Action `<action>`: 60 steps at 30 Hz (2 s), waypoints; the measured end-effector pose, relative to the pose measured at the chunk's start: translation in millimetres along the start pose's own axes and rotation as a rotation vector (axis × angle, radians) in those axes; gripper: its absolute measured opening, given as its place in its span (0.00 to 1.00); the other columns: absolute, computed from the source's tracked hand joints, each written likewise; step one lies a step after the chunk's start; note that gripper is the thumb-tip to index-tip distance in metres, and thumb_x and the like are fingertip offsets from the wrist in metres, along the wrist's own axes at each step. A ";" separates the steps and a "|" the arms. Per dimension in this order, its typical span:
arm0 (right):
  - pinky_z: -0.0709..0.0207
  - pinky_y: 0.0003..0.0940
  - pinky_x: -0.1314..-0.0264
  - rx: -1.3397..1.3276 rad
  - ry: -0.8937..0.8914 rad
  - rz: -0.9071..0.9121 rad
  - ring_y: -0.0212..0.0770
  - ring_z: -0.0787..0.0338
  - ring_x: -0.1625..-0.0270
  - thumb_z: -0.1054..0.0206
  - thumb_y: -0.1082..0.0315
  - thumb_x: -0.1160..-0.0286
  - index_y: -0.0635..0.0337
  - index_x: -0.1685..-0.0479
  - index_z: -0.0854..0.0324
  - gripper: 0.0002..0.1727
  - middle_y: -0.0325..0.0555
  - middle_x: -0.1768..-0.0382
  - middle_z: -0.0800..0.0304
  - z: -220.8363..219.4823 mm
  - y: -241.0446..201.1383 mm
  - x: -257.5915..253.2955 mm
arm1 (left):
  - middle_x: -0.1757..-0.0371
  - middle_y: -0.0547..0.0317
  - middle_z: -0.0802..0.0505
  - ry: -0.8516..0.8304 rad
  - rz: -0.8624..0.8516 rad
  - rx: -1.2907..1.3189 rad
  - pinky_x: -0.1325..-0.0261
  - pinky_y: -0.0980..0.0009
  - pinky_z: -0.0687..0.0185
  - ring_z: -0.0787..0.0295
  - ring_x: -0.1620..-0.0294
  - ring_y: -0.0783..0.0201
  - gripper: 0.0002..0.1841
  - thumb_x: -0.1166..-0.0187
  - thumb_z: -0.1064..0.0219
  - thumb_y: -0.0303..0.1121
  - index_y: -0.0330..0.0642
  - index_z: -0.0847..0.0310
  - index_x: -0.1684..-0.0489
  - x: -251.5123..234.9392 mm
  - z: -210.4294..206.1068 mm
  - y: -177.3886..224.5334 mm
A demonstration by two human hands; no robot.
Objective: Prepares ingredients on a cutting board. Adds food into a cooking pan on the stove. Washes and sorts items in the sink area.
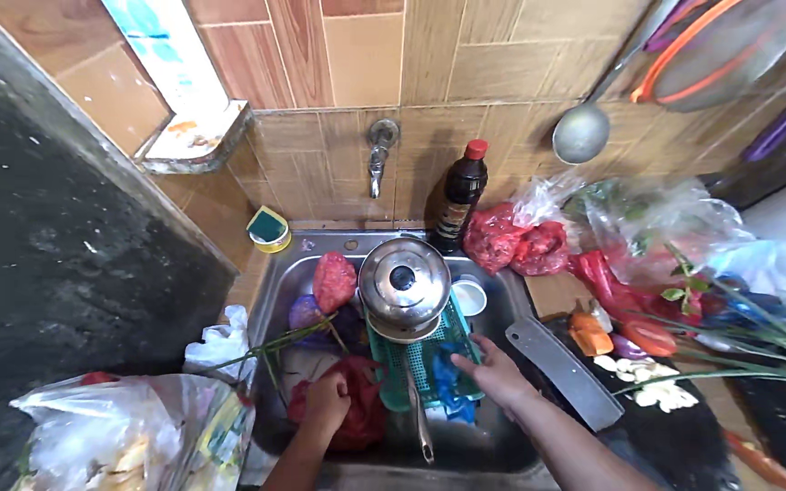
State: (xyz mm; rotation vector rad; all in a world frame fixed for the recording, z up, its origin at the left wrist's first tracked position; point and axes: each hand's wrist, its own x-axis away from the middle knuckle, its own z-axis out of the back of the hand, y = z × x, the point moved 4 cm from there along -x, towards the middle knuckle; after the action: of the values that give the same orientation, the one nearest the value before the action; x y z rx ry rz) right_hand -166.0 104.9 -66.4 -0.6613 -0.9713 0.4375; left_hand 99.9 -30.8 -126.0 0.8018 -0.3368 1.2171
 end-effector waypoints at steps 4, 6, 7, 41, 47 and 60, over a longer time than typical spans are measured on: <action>0.26 0.48 0.20 0.138 -0.198 0.110 0.51 0.18 0.23 0.31 0.58 0.16 0.60 0.18 0.29 0.30 0.58 0.22 0.22 -25.7 -8.3 6.6 | 0.25 0.34 0.18 -0.040 0.159 0.117 0.21 0.44 0.27 0.21 0.23 0.40 0.36 0.35 0.19 0.32 0.34 0.26 0.23 2.4 -13.3 -22.5; 0.27 0.48 0.19 0.185 -0.301 0.146 0.50 0.19 0.23 0.33 0.58 0.14 0.61 0.19 0.28 0.29 0.58 0.23 0.21 -36.6 -8.5 11.5 | 0.30 0.32 0.16 -0.028 0.273 0.198 0.28 0.46 0.21 0.15 0.32 0.42 0.43 0.42 0.15 0.34 0.27 0.30 0.23 0.6 -23.4 -34.6; 0.26 0.48 0.20 0.198 -0.348 0.163 0.50 0.17 0.24 0.34 0.58 0.14 0.62 0.19 0.27 0.28 0.59 0.24 0.20 -40.7 -7.6 14.6 | 0.37 0.33 0.14 -0.019 0.327 0.272 0.37 0.50 0.17 0.12 0.42 0.45 0.41 0.42 0.14 0.34 0.26 0.29 0.26 1.2 -27.6 -40.4; 0.27 0.68 0.28 0.497 -0.186 0.265 0.64 0.13 0.33 0.51 0.45 0.06 0.67 0.36 0.17 0.31 0.67 0.42 0.11 61.6 -3.9 100.6 | 0.48 0.53 0.05 0.182 -0.853 0.540 0.34 0.67 0.14 0.09 0.44 0.67 0.13 0.21 0.29 0.38 0.36 0.08 0.51 105.8 -14.5 182.9; 0.20 0.53 0.31 0.135 0.195 0.273 0.51 0.09 0.41 0.31 0.55 0.20 0.62 0.42 0.14 0.19 0.56 0.46 0.08 99.2 68.2 115.8 | 0.58 0.53 0.07 -0.172 -0.879 0.476 0.47 0.65 0.11 0.08 0.58 0.66 0.14 0.17 0.35 0.35 0.32 0.16 0.45 106.7 -67.5 233.8; 0.14 0.37 0.45 -0.044 0.539 0.544 0.43 0.08 0.51 0.17 0.59 0.38 0.66 0.56 0.07 0.19 0.55 0.53 0.07 122.0 114.2 168.8 | 0.48 0.40 0.07 -0.297 -1.043 0.201 0.32 0.50 0.16 0.09 0.43 0.49 0.20 0.33 0.20 0.32 0.28 0.12 0.47 127.7 -119.0 269.9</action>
State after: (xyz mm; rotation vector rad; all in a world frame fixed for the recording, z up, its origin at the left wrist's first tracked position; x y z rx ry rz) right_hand -192.1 329.6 6.2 -1.0235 -0.2800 0.6704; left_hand -127.0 175.2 -29.1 1.1293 -0.0005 0.1503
